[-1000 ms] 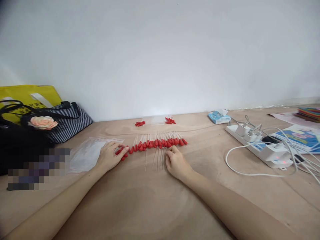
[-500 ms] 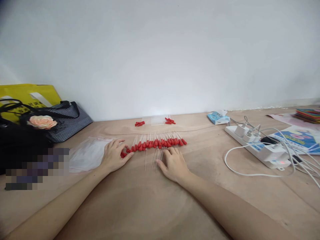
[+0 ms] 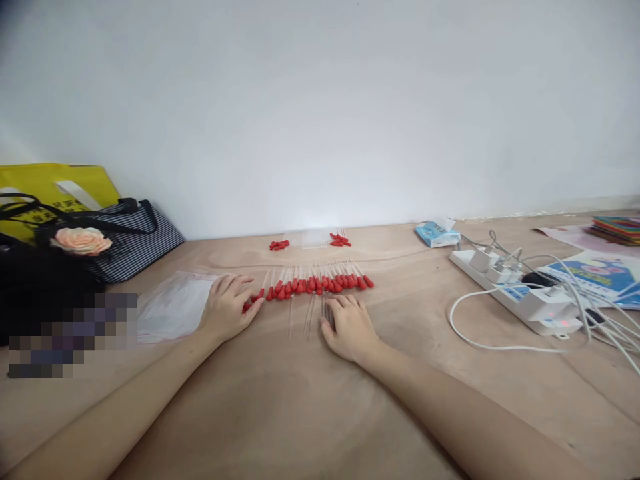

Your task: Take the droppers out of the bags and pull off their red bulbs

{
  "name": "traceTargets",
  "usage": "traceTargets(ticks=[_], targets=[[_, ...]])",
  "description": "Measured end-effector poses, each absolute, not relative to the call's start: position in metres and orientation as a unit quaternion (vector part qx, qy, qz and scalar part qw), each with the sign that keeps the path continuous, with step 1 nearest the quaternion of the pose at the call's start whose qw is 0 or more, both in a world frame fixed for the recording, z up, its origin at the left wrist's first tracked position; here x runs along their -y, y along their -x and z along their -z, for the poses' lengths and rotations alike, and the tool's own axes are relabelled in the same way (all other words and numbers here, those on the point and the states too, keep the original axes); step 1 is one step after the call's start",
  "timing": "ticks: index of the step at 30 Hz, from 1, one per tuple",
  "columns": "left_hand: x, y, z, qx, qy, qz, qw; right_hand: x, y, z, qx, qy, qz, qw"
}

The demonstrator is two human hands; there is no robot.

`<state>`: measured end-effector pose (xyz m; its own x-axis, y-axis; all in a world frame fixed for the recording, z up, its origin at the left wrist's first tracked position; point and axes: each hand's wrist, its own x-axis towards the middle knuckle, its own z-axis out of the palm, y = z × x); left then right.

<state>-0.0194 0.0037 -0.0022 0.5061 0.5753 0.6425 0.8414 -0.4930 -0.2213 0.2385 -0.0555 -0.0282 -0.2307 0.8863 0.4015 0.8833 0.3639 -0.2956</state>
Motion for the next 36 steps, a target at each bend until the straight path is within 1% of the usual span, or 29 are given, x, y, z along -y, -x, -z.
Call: traceTargets(ticks=[4,7,9,12,14,16,20,25,30,33,36], targets=[[-0.003,0.020,0.001,0.431,0.793,0.318,0.290,0.054,-0.241,0.030,0.779,0.558,-0.009,0.287],[0.000,0.021,-0.002,0.456,0.747,0.389,0.286,0.049,-0.244,0.033,0.781,0.529,0.001,0.333],[0.006,0.018,-0.004,0.450,0.740,0.426,0.260,0.045,-0.248,0.034,0.780,0.502,0.017,0.373],[0.018,0.007,-0.003,0.408,0.774,0.449,0.183,0.040,-0.254,0.034,0.772,0.474,0.061,0.419],[0.026,-0.003,0.000,0.386,0.801,0.443,0.116,0.039,-0.257,0.030,0.781,0.458,0.095,0.414],[0.033,-0.013,0.003,0.381,0.815,0.432,0.056,0.041,-0.259,0.026,0.805,0.436,0.119,0.384],[0.040,-0.024,0.009,0.367,0.829,0.421,-0.013,0.046,-0.254,0.020,0.849,0.389,0.139,0.328],[0.039,-0.025,0.012,0.338,0.837,0.429,-0.040,0.045,-0.248,0.023,0.868,0.359,0.146,0.310],[0.039,-0.024,0.011,0.311,0.850,0.423,-0.054,0.042,-0.248,0.024,0.880,0.332,0.113,0.319],[0.041,-0.025,0.009,0.317,0.864,0.386,-0.063,0.043,-0.247,0.023,0.877,0.322,0.114,0.337],[0.041,-0.029,0.009,0.320,0.890,0.323,-0.046,0.045,-0.244,0.023,0.873,0.316,0.134,0.348]])
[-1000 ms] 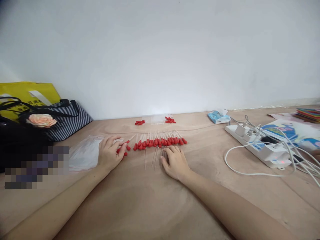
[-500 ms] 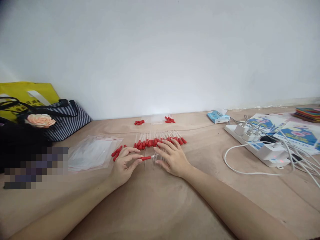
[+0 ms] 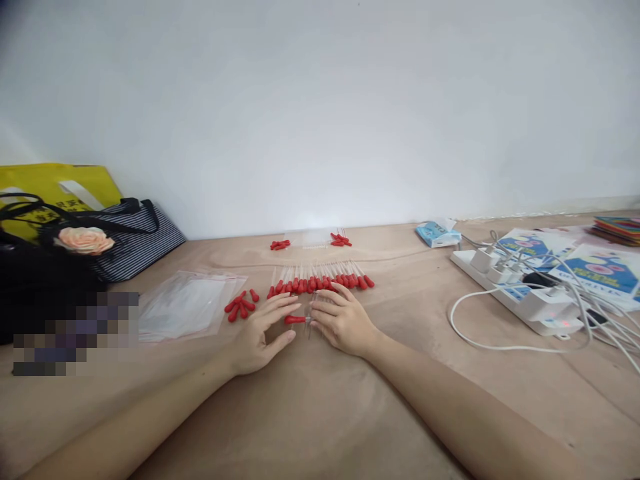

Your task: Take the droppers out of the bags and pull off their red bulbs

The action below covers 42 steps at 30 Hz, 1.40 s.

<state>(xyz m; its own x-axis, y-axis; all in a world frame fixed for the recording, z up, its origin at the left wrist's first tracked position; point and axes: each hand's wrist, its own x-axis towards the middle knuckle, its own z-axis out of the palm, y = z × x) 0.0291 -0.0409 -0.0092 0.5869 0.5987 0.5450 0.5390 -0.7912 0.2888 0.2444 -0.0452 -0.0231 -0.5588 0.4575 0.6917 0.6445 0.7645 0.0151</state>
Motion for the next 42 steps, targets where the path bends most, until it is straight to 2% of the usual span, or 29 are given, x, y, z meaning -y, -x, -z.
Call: traceTargets(ticks=[6,14,22,36,42], targets=[[0.034,-0.040,0.019,-0.279,-0.910,-0.301,-0.051,0.048,-0.240,0.023,0.871,0.292,0.177,0.353],[0.034,-0.042,0.018,-0.229,-0.906,-0.327,-0.144,0.042,-0.242,0.029,0.889,0.311,0.102,0.321],[0.031,-0.040,0.017,-0.228,-0.913,-0.310,-0.136,0.044,-0.243,0.025,0.891,0.272,0.122,0.342],[0.033,-0.032,0.016,-0.235,-0.920,-0.294,-0.114,0.045,-0.249,0.026,0.893,0.241,0.211,0.314],[0.026,0.007,0.013,-0.331,-0.879,-0.322,-0.122,0.042,-0.269,0.026,0.840,0.361,0.194,0.356]])
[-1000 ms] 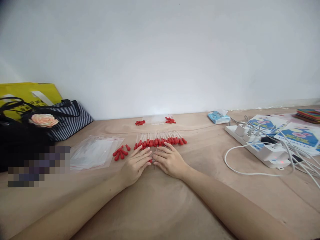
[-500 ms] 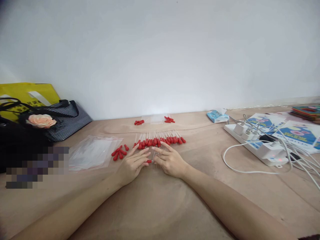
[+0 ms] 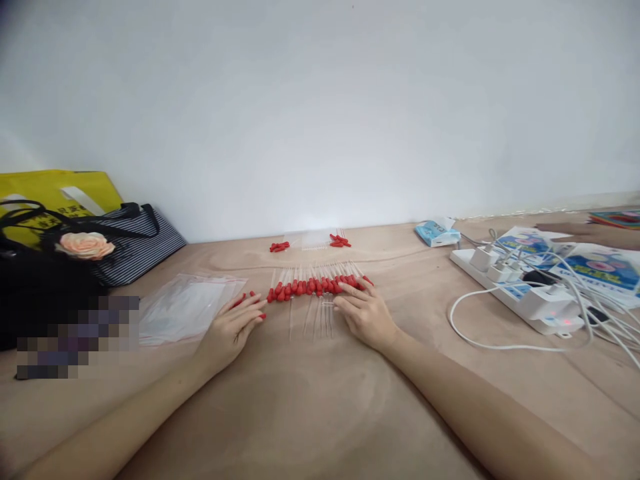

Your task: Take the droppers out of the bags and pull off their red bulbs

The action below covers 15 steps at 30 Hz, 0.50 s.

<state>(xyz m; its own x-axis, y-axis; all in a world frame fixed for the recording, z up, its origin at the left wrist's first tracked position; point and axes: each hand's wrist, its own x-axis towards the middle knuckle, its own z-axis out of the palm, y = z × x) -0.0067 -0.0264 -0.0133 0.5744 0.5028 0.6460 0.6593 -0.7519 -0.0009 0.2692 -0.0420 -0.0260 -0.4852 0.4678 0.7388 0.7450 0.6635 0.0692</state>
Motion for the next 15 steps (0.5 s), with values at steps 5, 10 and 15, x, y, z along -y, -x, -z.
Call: traceTargets(ticks=[5,10,15], targets=[[0.025,0.014,0.007,0.403,0.825,0.386,0.091,0.041,-0.264,0.030,0.825,0.456,0.122,0.311],[0.011,0.031,0.003,0.501,0.768,0.394,0.061,0.040,-0.273,0.033,0.800,0.508,0.022,0.319],[0.002,0.043,0.005,0.558,0.742,0.367,0.054,0.042,-0.275,0.030,0.759,0.575,-0.028,0.304]])
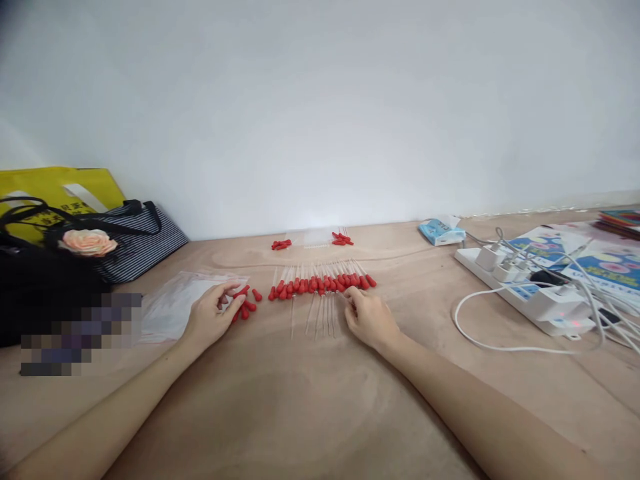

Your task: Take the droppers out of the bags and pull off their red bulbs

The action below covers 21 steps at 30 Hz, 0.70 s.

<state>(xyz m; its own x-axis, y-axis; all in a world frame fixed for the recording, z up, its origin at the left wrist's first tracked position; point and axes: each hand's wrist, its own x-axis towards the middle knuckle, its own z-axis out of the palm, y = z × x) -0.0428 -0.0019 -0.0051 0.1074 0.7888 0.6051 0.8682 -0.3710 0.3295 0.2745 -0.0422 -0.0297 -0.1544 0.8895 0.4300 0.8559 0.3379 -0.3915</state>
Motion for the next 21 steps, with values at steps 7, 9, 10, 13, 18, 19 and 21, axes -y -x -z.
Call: traceTargets(ticks=[7,9,10,13,18,19,21], targets=[[0.000,0.037,0.008,0.557,0.750,0.347,0.082,0.039,-0.264,0.039,0.778,0.529,0.012,0.337],[0.002,0.036,0.007,0.537,0.760,0.350,0.113,0.037,-0.262,0.043,0.783,0.507,0.013,0.360],[0.004,0.035,0.007,0.525,0.765,0.350,0.129,0.036,-0.260,0.045,0.785,0.498,0.009,0.368],[0.009,0.029,0.004,0.496,0.786,0.335,0.156,0.038,-0.256,0.044,0.791,0.481,-0.017,0.379],[0.010,0.012,-0.001,0.471,0.824,0.274,0.156,0.044,-0.253,0.038,0.799,0.476,-0.033,0.367],[0.008,0.008,-0.002,0.465,0.832,0.261,0.155,0.044,-0.253,0.037,0.800,0.475,-0.032,0.365],[0.003,0.001,-0.003,0.452,0.845,0.240,0.154,0.045,-0.252,0.036,0.802,0.474,-0.033,0.362]])
